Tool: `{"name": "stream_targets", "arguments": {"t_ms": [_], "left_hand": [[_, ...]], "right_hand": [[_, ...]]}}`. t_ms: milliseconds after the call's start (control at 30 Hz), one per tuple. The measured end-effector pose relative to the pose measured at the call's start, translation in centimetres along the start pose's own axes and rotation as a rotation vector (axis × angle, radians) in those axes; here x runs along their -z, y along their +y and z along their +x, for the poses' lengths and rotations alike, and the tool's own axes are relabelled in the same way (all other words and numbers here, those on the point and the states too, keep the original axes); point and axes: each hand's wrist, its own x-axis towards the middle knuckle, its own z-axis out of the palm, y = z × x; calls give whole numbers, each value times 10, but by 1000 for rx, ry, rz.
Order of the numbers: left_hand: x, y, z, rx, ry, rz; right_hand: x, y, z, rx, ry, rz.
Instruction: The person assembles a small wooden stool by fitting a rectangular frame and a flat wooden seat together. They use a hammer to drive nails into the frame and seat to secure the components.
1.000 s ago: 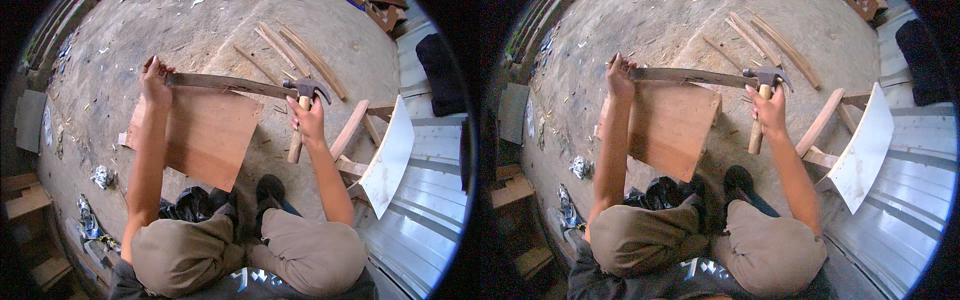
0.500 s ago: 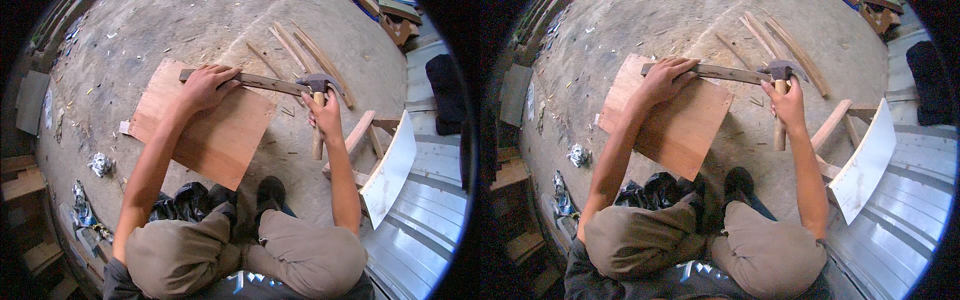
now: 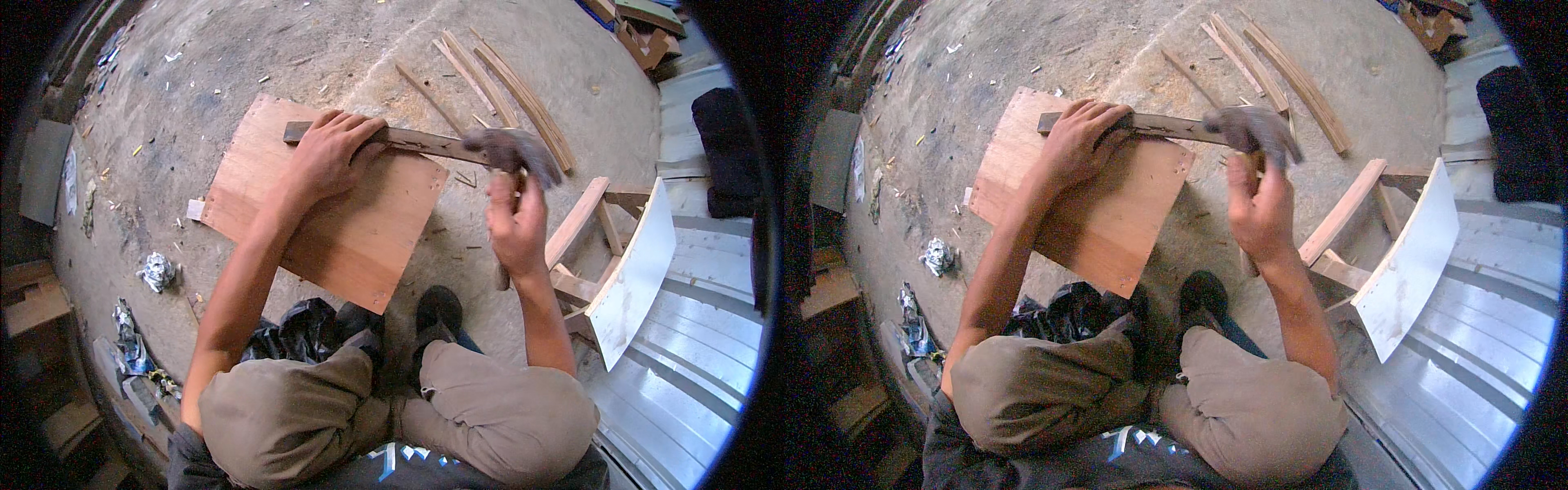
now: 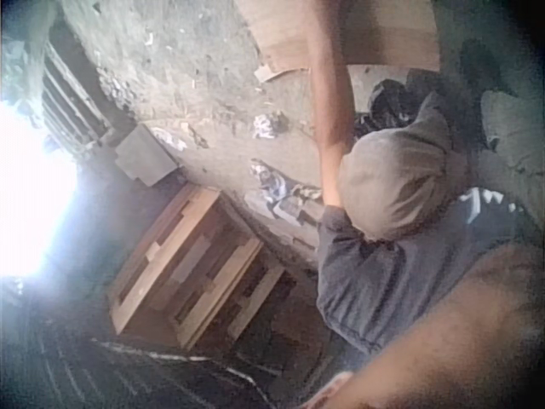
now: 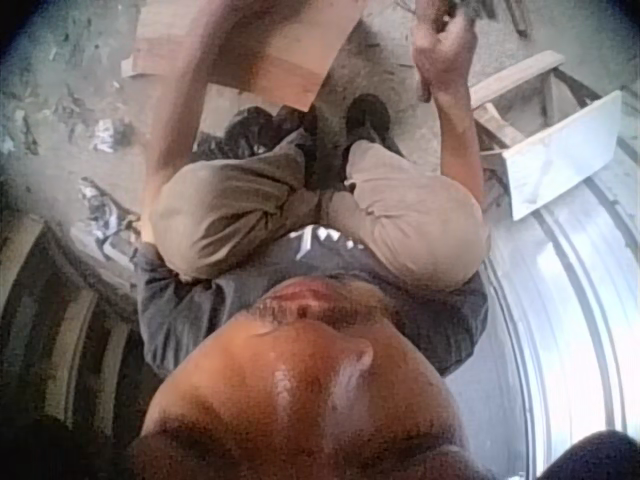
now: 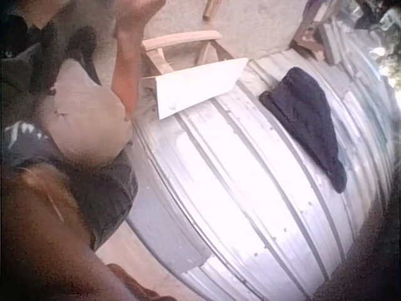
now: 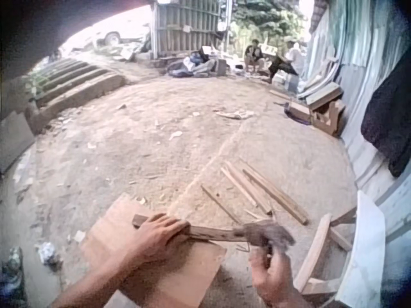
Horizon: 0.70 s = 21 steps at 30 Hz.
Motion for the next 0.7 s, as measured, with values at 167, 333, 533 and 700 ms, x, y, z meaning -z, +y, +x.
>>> {"name": "stream_targets", "arguments": {"t_ms": [167, 333, 533, 700], "left_hand": [[2, 0, 0, 16, -29, -7], [2, -1, 1, 5, -26, -35], [3, -1, 1, 5, -36, -27], [-2, -3, 2, 17, -26, -38]], "right_hand": [[-5, -13, 1, 133, -26, -147], [-19, -5, -2, 174, 21, -139], [-6, -30, -8, -51, -130, -148], [-4, -41, -1, 56, -15, -77]]}}
